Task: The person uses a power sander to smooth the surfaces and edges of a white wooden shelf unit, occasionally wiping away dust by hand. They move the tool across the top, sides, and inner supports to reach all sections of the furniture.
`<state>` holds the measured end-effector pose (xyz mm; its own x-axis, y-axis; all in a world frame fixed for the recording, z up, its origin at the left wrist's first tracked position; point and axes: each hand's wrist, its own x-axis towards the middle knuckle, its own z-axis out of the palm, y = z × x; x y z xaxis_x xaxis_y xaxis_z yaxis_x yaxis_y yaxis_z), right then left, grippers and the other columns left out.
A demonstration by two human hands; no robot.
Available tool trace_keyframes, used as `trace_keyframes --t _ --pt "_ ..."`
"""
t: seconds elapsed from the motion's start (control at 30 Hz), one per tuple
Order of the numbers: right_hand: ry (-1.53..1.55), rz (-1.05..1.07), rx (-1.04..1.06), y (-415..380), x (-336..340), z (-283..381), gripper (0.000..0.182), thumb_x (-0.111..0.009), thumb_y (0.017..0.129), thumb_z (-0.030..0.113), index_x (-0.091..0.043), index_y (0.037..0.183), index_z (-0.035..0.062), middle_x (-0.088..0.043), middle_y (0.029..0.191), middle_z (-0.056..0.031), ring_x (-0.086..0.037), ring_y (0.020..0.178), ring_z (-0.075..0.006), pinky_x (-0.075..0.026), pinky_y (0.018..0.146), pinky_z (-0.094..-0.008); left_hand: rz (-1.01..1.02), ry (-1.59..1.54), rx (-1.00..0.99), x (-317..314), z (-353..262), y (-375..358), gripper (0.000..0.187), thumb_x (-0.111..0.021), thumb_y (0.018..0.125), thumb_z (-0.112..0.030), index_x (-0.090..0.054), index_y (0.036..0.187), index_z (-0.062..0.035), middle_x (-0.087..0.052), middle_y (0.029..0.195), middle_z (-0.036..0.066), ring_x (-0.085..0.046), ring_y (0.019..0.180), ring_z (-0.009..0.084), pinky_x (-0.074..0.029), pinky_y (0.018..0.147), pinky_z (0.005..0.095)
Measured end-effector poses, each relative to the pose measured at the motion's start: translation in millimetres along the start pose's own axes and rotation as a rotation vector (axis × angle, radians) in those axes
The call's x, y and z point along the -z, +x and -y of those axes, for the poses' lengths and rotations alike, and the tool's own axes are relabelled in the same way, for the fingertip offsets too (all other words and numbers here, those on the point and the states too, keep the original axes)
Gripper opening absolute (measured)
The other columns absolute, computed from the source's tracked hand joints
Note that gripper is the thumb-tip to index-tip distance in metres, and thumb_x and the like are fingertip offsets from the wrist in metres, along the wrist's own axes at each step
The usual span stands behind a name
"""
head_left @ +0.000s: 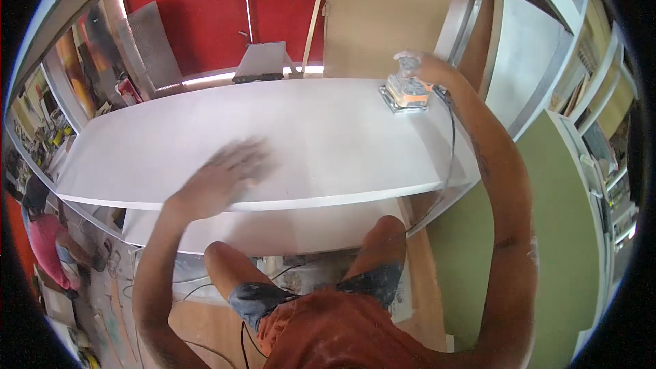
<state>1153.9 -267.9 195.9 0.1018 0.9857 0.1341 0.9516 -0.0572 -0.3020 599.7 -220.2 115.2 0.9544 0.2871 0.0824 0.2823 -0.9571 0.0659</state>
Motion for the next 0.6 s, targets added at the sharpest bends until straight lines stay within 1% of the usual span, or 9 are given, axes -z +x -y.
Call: trace_keyframes --t 0.07,0.1,0.17,0.23,0.27,0.33,0.4,0.47,0.6 --pt "-0.013 0.105 -0.339 -11 17 28 0.062 -0.079 0.091 0.035 -0.056 0.148 0.0267 -0.065 0.141 -0.0163 -0.065 0.124 -0.0310 -0.049 0.107 -0.0410 0.065 0.035 0.208 7 20 -40 0.055 -0.032 0.114 -0.045 -0.037 0.165 -0.0240 -0.026 0.175 0.007 -0.020 0.162 0.0316 -0.017 0.132 0.0507" --pt "-0.017 0.098 -0.335 -2 15 12 0.062 -0.079 0.091 0.035 -0.056 0.148 0.0267 -0.065 0.141 -0.0163 -0.065 0.124 -0.0310 -0.049 0.107 -0.0410 0.079 0.016 0.365 9 30 -59 0.054 -0.032 0.114 -0.044 -0.037 0.166 -0.0264 -0.025 0.175 0.006 -0.020 0.162 0.0318 -0.017 0.132 0.0519" --pt "-0.165 0.002 -0.091 20 8 -44 0.065 -0.082 0.089 0.036 -0.056 0.147 0.0274 -0.069 0.134 -0.0194 -0.066 0.123 -0.0362 -0.052 0.105 -0.0478 0.067 0.019 0.618 10 66 -97 0.055 -0.033 0.114 -0.043 -0.036 0.166 -0.0250 -0.025 0.175 0.006 -0.020 0.162 0.0330 -0.017 0.131 0.0538" --pt "-0.172 0.007 -0.140 30 8 -52 0.064 -0.081 0.089 0.037 -0.056 0.147 0.0262 -0.069 0.135 -0.0192 -0.066 0.123 -0.0363 -0.052 0.105 -0.0477 0.122 0.155 0.817 -3 121 -141 0.059 -0.036 0.114 -0.042 -0.029 0.168 -0.0190 -0.022 0.176 0.010 -0.022 0.161 0.0349 -0.021 0.129 0.0568" --pt "-0.169 0.011 -0.191 35 8 -55 0.063 -0.080 0.090 0.039 -0.056 0.146 0.0250 -0.069 0.135 -0.0189 -0.066 0.124 -0.0364 -0.052 0.106 -0.0475 0.067 0.220 0.765 -15 159 -169 0.060 -0.035 0.114 -0.043 -0.026 0.169 -0.0192 -0.023 0.176 0.010 -0.022 0.161 0.0364 -0.021 0.128 0.0579" --pt "-0.199 -0.020 -0.122 52 3 -74 0.065 -0.080 0.089 0.040 -0.056 0.147 0.0235 -0.068 0.137 -0.0187 -0.065 0.125 -0.0367 -0.051 0.106 -0.0472 0.043 0.166 0.988 -6 169 -180 0.062 -0.036 0.113 -0.046 -0.029 0.168 -0.0181 -0.025 0.175 0.010 -0.023 0.161 0.0357 -0.021 0.129 0.0569" --pt "-0.225 -0.051 -0.051 67 1 -75 0.066 -0.080 0.089 0.041 -0.056 0.148 0.0219 -0.067 0.138 -0.0186 -0.065 0.126 -0.0369 -0.051 0.106 -0.0470 0.004 0.186 0.999 -9 175 -178 0.062 -0.037 0.113 -0.048 -0.032 0.167 -0.0178 -0.027 0.174 0.010 -0.024 0.161 0.0352 -0.021 0.129 0.0561" --pt "-0.314 0.026 -0.175 77 -1 -62 0.066 -0.074 0.092 0.039 -0.055 0.149 0.0106 -0.060 0.148 -0.0199 -0.060 0.131 -0.0377 -0.047 0.111 -0.0427 -0.026 0.203 1.013 -10 178 -181 0.063 -0.038 0.112 -0.050 -0.035 0.166 -0.0175 -0.029 0.174 0.010 -0.025 0.160 0.0348 -0.020 0.129 0.0552" --pt "-0.442 -0.007 -0.062 126 -25 -42 0.064 -0.070 0.093 0.040 -0.057 0.147 0.0072 -0.060 0.147 -0.0212 -0.059 0.131 -0.0375 -0.046 0.111 -0.0423 -0.158 0.120 1.025 -9 161 -174 0.062 -0.042 0.110 -0.052 -0.044 0.162 -0.0166 -0.036 0.171 0.010 -0.029 0.159 0.0348 -0.021 0.130 0.0539"
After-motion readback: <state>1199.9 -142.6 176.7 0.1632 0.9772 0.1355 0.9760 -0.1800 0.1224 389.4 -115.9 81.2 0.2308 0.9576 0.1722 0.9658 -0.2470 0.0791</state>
